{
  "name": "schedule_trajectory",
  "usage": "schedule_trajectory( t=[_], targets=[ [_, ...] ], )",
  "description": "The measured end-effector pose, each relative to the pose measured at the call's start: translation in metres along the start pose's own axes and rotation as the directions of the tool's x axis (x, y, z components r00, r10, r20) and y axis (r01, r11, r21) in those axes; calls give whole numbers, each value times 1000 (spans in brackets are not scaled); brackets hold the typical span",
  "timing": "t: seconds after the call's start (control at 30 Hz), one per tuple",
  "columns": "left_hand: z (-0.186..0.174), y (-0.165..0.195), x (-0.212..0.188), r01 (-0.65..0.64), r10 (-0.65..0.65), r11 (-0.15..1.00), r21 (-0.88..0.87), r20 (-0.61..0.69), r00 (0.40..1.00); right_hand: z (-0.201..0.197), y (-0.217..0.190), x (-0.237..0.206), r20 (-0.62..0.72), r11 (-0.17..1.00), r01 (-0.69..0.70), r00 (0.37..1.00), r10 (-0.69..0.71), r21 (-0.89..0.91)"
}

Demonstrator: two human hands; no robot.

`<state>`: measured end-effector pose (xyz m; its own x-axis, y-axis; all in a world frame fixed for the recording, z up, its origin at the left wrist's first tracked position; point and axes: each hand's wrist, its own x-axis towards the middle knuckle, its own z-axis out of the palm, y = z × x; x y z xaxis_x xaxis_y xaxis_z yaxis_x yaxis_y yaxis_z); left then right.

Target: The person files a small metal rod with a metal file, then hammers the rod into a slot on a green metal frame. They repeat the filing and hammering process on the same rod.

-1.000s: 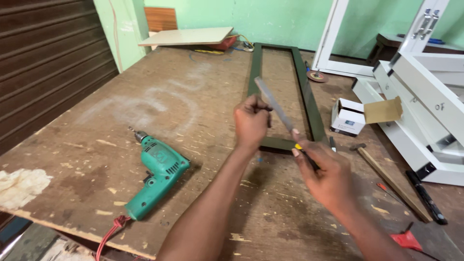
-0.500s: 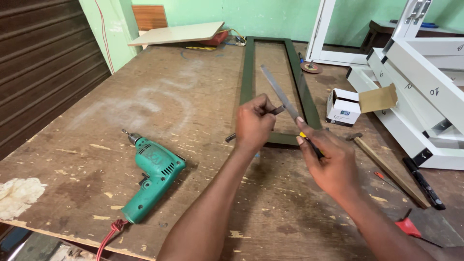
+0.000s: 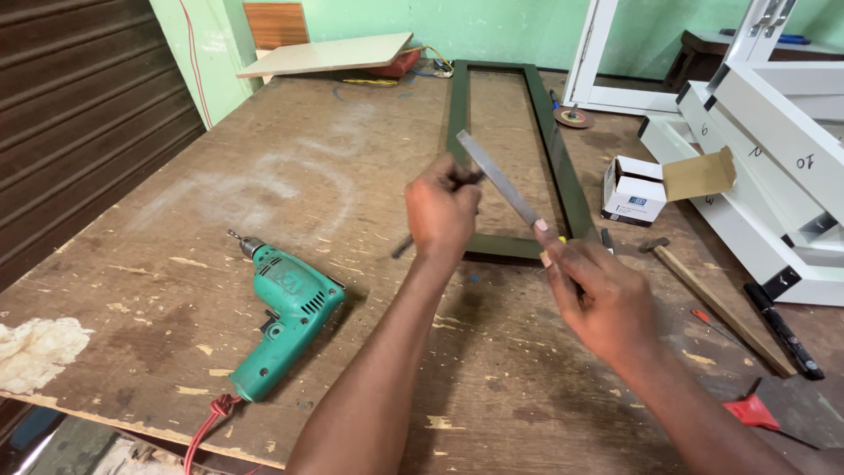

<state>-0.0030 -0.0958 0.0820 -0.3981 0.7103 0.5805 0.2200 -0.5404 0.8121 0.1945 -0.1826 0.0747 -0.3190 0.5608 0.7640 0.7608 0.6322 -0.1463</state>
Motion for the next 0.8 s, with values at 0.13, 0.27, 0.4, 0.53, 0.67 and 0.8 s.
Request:
schedule_trajectory(
  t=[0.13, 0.27, 0.4, 0.53, 0.67, 0.8],
  targets=[
    [7, 14, -9, -153, 122, 950, 272, 128, 984, -3, 8, -2, -55, 987, 81, 994, -89, -140],
    [-4, 23, 0, 90, -106, 979, 183, 83, 991, -1, 11, -5, -53, 955, 127, 988, -146, -269],
    [1, 25, -7, -92, 52, 962, 257, 160, 986, 5, 15, -1, 11, 953, 86, 996, -87, -290],
    [9, 18, -14, -57, 48, 995, 86, 108, 993, -4, 24, 3, -59, 984, -80, 996, 72, -160],
    [4, 3, -3, 134, -107, 966, -220, 131, 986, -8, 24, 3, -139, 990, -128, 981, 134, 54],
    [10, -12, -2, 62, -57, 991, -116, 51, 997, -6, 17, 4, -119, 996, -77, 990, 82, 43]
  ],
)
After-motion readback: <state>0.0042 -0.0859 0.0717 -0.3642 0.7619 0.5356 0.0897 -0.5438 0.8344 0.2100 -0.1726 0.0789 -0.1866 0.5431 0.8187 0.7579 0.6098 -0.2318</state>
